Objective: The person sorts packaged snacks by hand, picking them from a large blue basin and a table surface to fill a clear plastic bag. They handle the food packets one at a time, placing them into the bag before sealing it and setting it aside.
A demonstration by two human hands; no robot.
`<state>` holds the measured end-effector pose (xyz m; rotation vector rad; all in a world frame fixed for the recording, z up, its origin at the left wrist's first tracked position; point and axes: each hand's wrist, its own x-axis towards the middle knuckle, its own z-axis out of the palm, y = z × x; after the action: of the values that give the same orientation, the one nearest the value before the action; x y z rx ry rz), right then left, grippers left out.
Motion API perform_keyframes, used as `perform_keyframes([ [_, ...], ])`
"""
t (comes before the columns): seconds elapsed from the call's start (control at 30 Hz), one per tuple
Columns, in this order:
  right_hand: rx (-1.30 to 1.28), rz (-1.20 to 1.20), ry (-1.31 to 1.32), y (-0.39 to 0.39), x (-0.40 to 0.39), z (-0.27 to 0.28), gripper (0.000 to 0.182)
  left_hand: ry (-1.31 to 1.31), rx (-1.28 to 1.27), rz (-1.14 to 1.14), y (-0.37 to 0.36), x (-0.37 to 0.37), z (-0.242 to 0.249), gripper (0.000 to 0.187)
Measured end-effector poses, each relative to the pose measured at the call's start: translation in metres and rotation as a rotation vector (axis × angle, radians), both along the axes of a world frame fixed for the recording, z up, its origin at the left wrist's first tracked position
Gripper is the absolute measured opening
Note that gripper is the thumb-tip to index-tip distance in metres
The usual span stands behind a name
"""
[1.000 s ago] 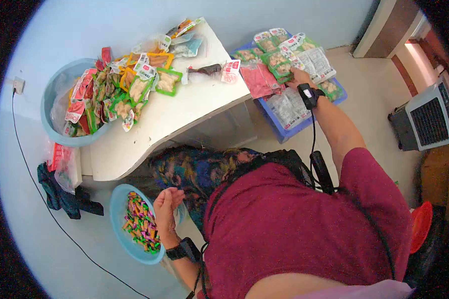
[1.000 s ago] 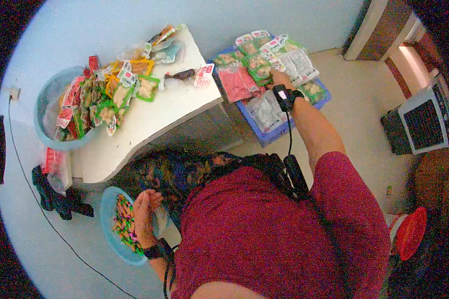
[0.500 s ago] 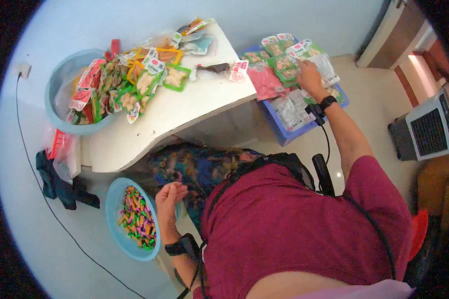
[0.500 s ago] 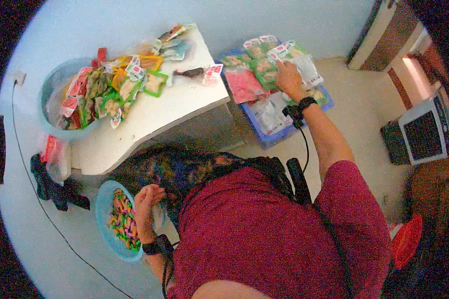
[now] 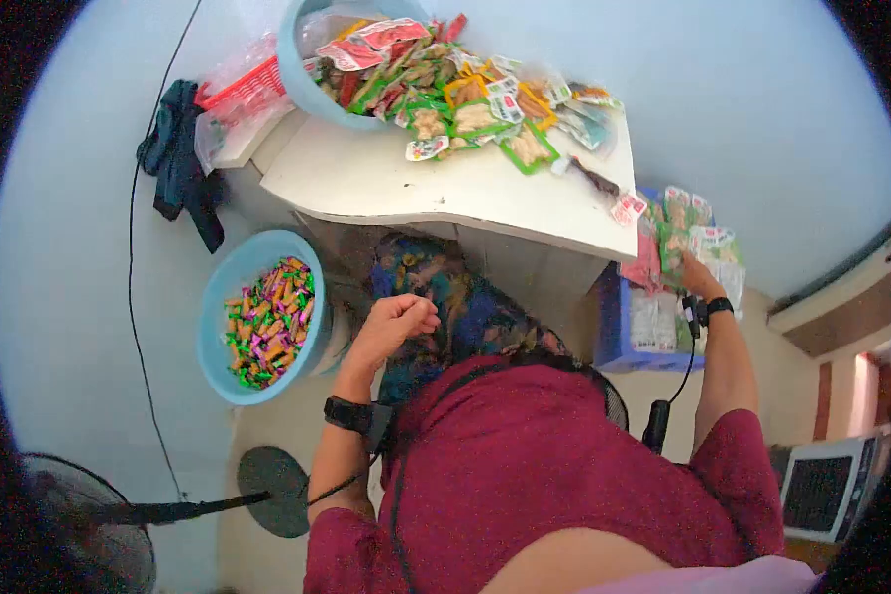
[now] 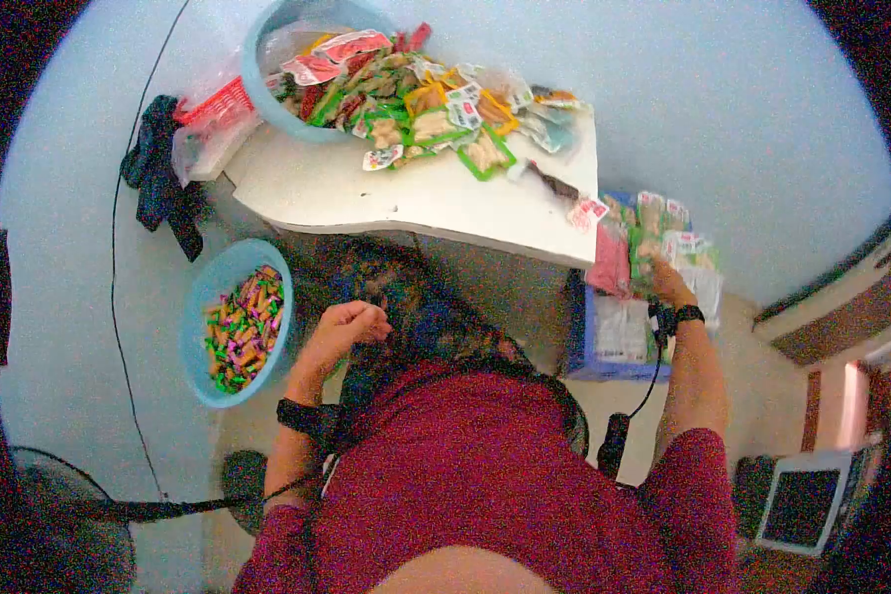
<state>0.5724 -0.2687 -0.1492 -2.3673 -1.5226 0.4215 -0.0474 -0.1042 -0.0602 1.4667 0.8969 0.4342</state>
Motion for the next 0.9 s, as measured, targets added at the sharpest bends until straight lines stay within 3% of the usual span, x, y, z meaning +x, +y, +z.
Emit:
perform_keyframes([
  [0.1,-0.432,0.128,-0.301,0.03,0.012,0.04,0.055,-0.024,-0.028,0.035,0.0,-0.004,-0.001,0.033],
  [0.13,-0.37,0.146,-0.413,0.039,0.029,0.037,0.04,-0.032,-0.026,0.034,0.001,-0.006,-0.001,0.033],
  [0.23,0.118,0.137,-0.437,0.07,0.04,0.054,0.034,-0.054,-0.01,0.034,0.004,-0.013,-0.001,0.033],
  [0.27,0.074,0.011,-0.323,0.08,0.0,0.09,0.035,-0.067,0.0,0.039,0.002,-0.013,-0.001,0.032],
  [0.37,0.395,0.024,-0.018,0.082,-0.057,0.121,0.036,-0.084,0.017,0.071,-0.002,-0.011,0.002,0.031],
  [0.47,0.248,0.114,-0.093,0.063,-0.074,0.135,0.037,-0.062,0.018,0.085,-0.003,-0.011,-0.001,0.029],
  [0.57,0.258,0.095,-0.096,0.028,-0.07,0.137,0.036,-0.084,0.012,0.083,-0.005,-0.013,-0.001,0.028],
  [0.73,0.231,-0.126,0.096,-0.036,-0.043,0.173,0.031,-0.093,-0.025,0.08,0.0,-0.018,-0.007,0.027],
  [0.8,0.376,-0.145,0.06,-0.058,-0.025,0.186,0.031,-0.095,-0.013,0.079,0.002,-0.017,-0.007,0.027],
  [0.9,0.604,-0.158,-0.006,-0.065,-0.061,0.229,0.031,-0.124,-0.047,0.083,0.003,-0.015,-0.013,0.027],
])
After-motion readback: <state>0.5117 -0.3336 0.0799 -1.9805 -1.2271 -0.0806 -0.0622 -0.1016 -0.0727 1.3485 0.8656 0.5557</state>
